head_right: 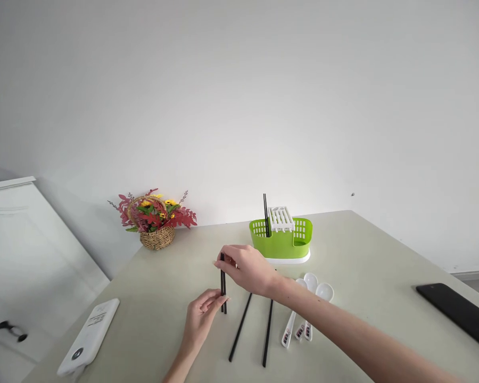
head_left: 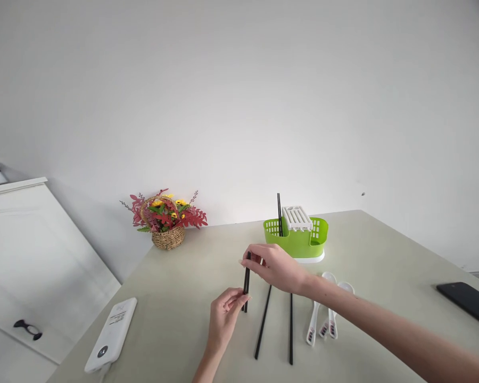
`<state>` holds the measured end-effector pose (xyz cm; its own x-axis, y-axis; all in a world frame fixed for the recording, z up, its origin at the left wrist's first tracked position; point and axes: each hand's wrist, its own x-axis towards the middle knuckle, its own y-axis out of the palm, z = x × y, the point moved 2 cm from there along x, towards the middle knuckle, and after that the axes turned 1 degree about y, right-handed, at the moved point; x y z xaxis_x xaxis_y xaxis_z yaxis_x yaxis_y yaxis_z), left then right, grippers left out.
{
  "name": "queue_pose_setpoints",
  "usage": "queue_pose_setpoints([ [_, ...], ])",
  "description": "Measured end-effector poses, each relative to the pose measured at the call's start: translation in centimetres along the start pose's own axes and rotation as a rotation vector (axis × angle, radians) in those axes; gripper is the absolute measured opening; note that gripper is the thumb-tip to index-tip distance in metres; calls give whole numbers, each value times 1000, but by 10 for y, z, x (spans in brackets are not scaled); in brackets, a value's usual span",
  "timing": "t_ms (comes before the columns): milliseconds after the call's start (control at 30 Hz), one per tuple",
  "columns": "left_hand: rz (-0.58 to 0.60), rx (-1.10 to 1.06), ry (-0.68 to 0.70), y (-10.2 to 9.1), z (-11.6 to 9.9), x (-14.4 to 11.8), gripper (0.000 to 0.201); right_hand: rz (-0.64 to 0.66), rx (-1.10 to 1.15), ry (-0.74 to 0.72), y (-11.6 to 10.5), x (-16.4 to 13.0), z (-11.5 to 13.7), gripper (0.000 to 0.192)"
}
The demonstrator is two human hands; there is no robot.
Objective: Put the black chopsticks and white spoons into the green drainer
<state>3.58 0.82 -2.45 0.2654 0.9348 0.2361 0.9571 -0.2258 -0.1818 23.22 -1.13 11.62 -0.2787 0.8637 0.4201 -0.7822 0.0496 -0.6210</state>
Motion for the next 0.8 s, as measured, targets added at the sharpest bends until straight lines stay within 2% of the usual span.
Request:
queue_pose_setpoints([
  [133,74,27,39,-3,4,-3,32,30,-9,19,3,-4,2,25],
  [333,109,21,-74,-1,8,-6,35,21,-6,35,1,-5,4,24],
  [567,192,85,-97,1,9,-10,33,-41,-64,41,-3,-8,6,30],
  [667,207,120,-90,2,8,-11,30,-98,-49,45,-22,-7,7,32],
  [800,204,148,-46,2,6,-12,31,-300,-20,94,-79,0,10,40],
])
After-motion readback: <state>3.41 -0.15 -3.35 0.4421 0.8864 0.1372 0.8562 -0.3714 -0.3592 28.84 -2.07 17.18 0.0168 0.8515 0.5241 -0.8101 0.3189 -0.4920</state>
